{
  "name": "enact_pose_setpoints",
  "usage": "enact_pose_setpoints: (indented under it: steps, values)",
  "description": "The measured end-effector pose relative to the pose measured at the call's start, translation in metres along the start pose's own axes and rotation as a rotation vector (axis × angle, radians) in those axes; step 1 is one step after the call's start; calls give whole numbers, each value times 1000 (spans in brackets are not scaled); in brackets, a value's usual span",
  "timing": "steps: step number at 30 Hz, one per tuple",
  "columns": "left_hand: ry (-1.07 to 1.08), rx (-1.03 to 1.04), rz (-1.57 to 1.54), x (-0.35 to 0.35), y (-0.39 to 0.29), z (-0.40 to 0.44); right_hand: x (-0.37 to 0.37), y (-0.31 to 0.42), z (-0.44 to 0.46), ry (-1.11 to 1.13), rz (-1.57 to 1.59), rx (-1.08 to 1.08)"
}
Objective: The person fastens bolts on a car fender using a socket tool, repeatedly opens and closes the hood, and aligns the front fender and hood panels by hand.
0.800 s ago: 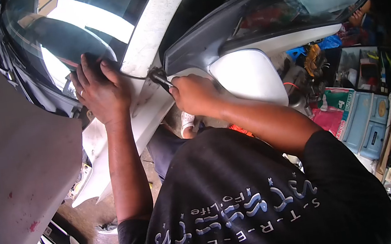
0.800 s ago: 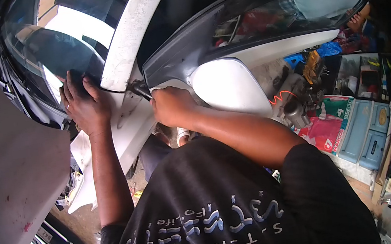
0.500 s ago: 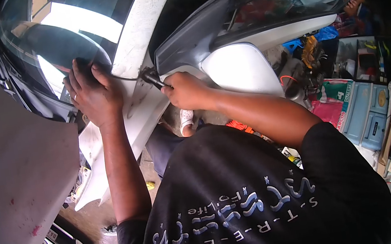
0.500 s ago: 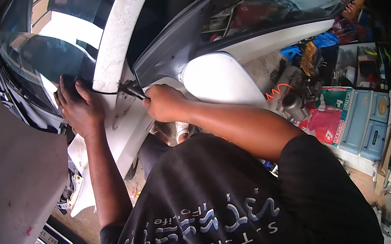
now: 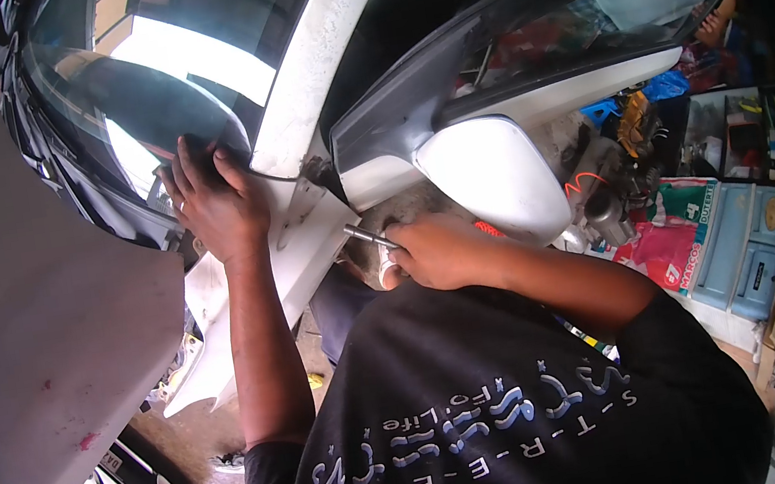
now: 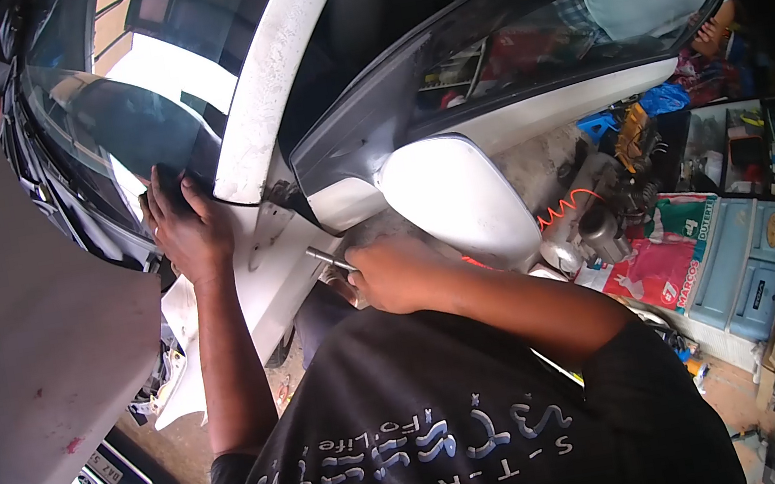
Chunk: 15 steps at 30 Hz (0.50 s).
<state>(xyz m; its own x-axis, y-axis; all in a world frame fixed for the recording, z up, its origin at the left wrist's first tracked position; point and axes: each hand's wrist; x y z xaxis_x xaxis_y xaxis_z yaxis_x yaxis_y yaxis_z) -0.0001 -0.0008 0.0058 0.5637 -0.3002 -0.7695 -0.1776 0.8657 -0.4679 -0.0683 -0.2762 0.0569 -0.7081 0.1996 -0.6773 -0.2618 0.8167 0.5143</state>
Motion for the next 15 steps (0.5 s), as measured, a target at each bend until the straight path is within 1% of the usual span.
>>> enact_pose_setpoints:
  steps: [3, 6, 8, 12, 14, 15]
  values:
    - [3, -20, -9, 0, -2, 0, 3, -5, -7, 17, 51, -24]
    - [4, -8, -2, 1, 1, 1, 11, -12, -8, -15, 119, -78]
    - [21, -3, 7, 0, 1, 3, 7, -11, -10, -1, 189, -50]
    - [16, -9, 63, -3, -3, 11, -16, -5, -11, 5, 193, -85]
    - [21, -4, 54, -1, -1, 11, -14, -7, -9, -85, 292, -108]
    - [25, 8, 37, -4, 1, 11, -15, -4, -11, -75, 287, -130]
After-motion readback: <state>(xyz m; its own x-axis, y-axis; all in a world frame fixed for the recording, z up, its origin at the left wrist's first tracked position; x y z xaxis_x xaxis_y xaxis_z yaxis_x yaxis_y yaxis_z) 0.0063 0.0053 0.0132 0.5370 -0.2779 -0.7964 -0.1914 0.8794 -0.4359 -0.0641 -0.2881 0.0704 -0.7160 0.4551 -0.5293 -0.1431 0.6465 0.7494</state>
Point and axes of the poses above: each hand's wrist, its own z-axis towards the middle knuckle, its own x-axis out of the palm, y = z × x, and after that the axes turned 3 degrees about -z, right-handed
